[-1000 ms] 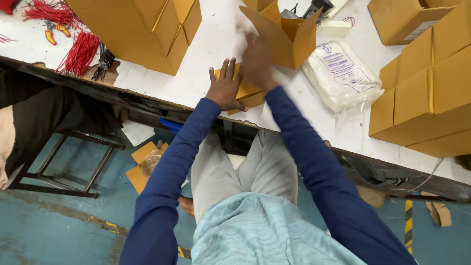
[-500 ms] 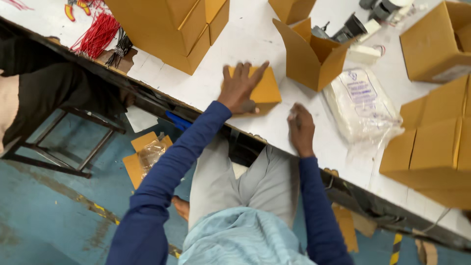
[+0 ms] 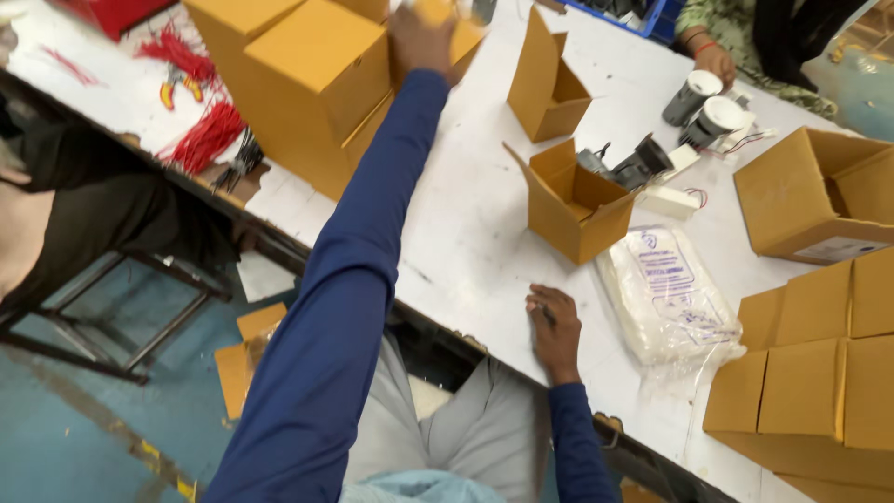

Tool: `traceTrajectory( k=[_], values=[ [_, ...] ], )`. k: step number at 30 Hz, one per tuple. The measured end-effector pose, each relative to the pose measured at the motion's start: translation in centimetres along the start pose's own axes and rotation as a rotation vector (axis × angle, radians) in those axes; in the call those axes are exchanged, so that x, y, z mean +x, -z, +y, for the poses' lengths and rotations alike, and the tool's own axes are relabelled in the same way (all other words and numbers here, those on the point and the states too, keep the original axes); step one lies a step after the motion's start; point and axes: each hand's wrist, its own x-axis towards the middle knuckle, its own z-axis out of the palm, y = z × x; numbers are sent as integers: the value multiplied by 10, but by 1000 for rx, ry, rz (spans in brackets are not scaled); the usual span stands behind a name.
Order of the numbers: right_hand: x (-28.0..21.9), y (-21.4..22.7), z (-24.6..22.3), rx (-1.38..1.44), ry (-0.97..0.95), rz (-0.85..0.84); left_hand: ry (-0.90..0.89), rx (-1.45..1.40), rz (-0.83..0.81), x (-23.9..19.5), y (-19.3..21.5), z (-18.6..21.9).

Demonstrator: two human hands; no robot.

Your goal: The person sits on the floor and repeatedly packs small cylindrical devices and white power adapters into cardboard boxes. They place the items inside, close the flaps, and move the finished boxes to a stack on the table.

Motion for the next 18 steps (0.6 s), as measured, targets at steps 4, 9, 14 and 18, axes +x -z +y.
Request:
traceTrajectory(
  k=[4,9,14,18],
  values=[
    [10,-1,-3,-16,-7,36,66,302,-190,22,-58,-33],
    [10,-2,-9,28,-67,26,32,541,-130,-1,-47,-30],
    [6,1,-8,21,-83,25,-206,407,177,-72,27,24],
    [7,-2,-5,79,-129,54,112,-748,-206,-194,76,79]
  ],
)
